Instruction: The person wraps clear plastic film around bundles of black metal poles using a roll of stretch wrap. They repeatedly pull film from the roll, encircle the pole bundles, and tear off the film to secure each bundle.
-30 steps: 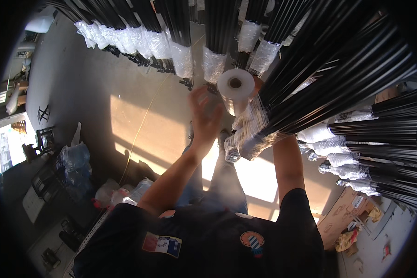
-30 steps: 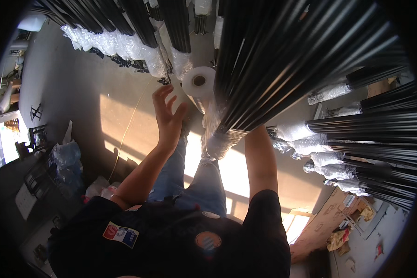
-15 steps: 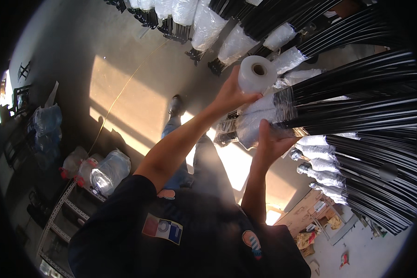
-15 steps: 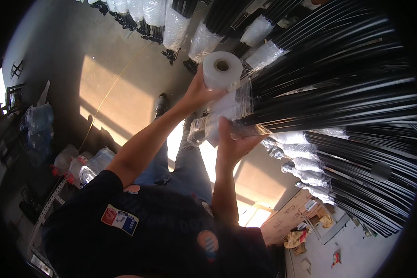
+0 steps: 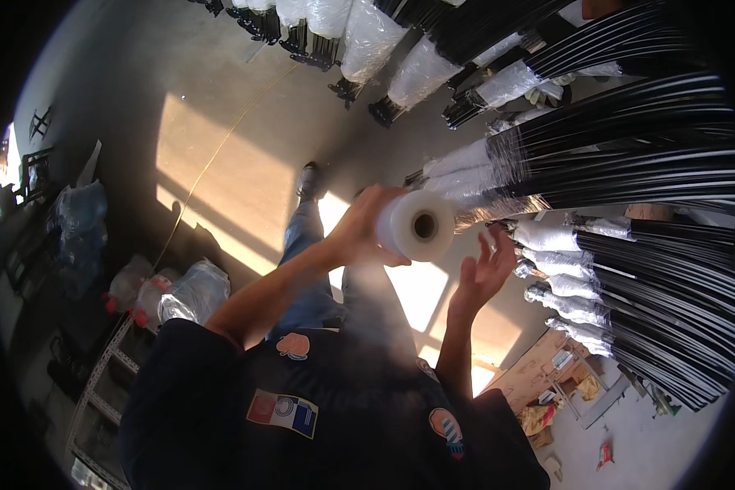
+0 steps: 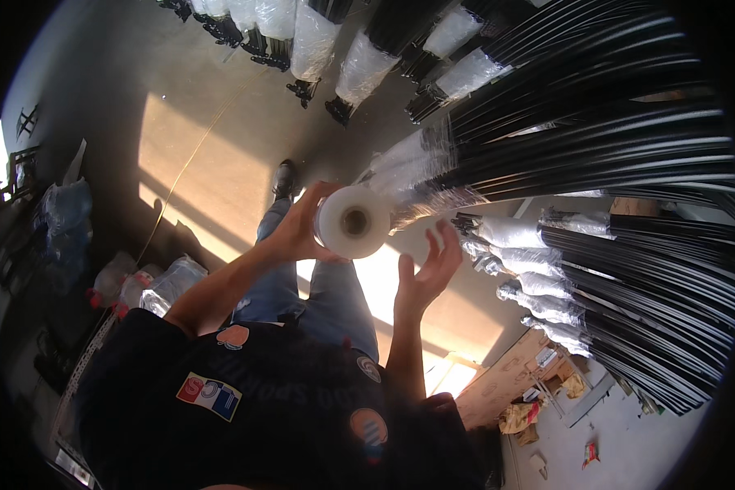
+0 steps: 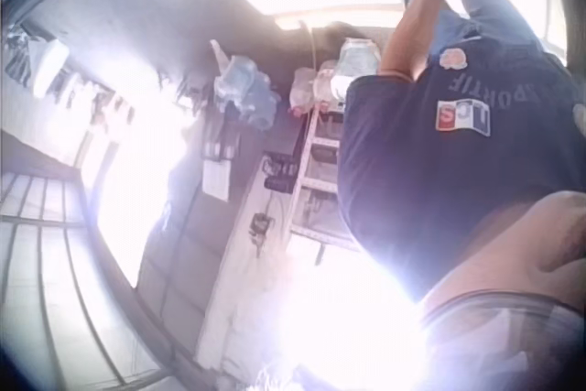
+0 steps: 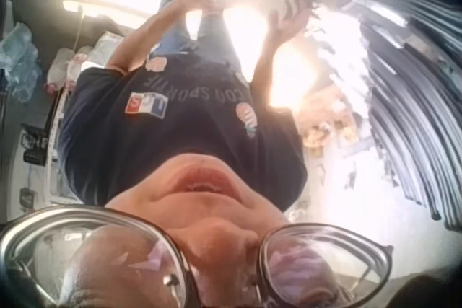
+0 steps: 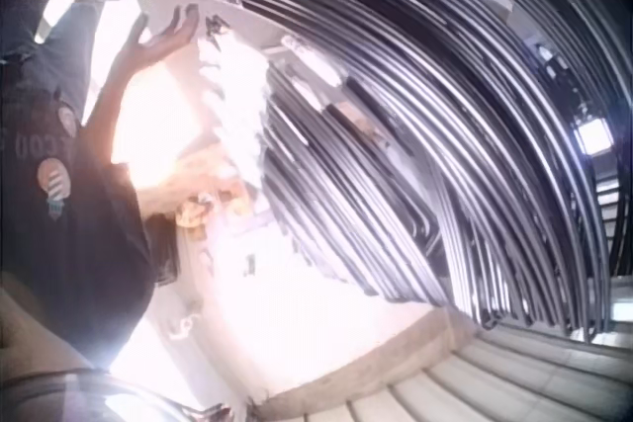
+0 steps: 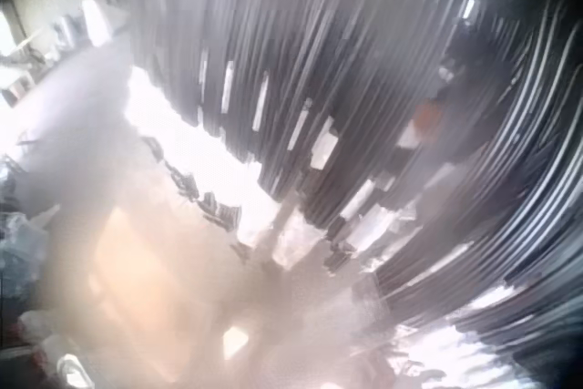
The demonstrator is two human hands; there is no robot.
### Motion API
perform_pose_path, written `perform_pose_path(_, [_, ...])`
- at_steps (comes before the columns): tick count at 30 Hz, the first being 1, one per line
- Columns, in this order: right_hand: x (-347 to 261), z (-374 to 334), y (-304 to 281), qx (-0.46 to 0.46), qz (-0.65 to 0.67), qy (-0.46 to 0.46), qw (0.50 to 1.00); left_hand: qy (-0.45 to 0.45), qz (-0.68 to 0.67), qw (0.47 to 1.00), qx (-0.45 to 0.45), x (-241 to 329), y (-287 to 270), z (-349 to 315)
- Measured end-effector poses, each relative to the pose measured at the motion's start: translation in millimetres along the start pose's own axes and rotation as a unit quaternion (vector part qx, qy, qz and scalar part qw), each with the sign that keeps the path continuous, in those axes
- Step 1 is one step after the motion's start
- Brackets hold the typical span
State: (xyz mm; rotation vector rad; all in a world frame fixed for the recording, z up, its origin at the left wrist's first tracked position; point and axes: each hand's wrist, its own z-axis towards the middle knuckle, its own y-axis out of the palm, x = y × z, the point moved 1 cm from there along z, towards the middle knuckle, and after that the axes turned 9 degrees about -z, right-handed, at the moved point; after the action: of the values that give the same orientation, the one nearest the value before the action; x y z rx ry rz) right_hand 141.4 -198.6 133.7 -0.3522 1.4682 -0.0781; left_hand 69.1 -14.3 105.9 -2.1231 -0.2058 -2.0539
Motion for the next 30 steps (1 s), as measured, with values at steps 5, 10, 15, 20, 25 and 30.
perform_pose_path(5, [13,-40,-2,-0.097,0.001,0.140,0.985,0.018,-0.006,1.000,0.002,8,24,-21])
perform_pose_path(10, [-29,-54,3,-0.113,0.141,0.130,0.975,0.003,0.021,0.999,-0.036,31,12,-25])
perform_pose_path(15, [-26,-53,-2,-0.186,0.167,0.143,0.958,-0.074,0.011,0.980,-0.183,54,-17,-14])
perform_pose_path(20, [-25,-58,-9,-0.206,-0.076,-0.058,0.974,-0.024,0.115,0.973,-0.198,56,2,-29])
perform_pose_path(25, [-31,-68,-7,-0.118,-0.082,0.014,0.990,-0.027,0.091,0.980,-0.176,41,29,-54])
perform_pose_path(30, [-36,-86,-21,-0.065,0.054,0.160,0.983,0.015,0.072,0.980,-0.183,50,51,-65])
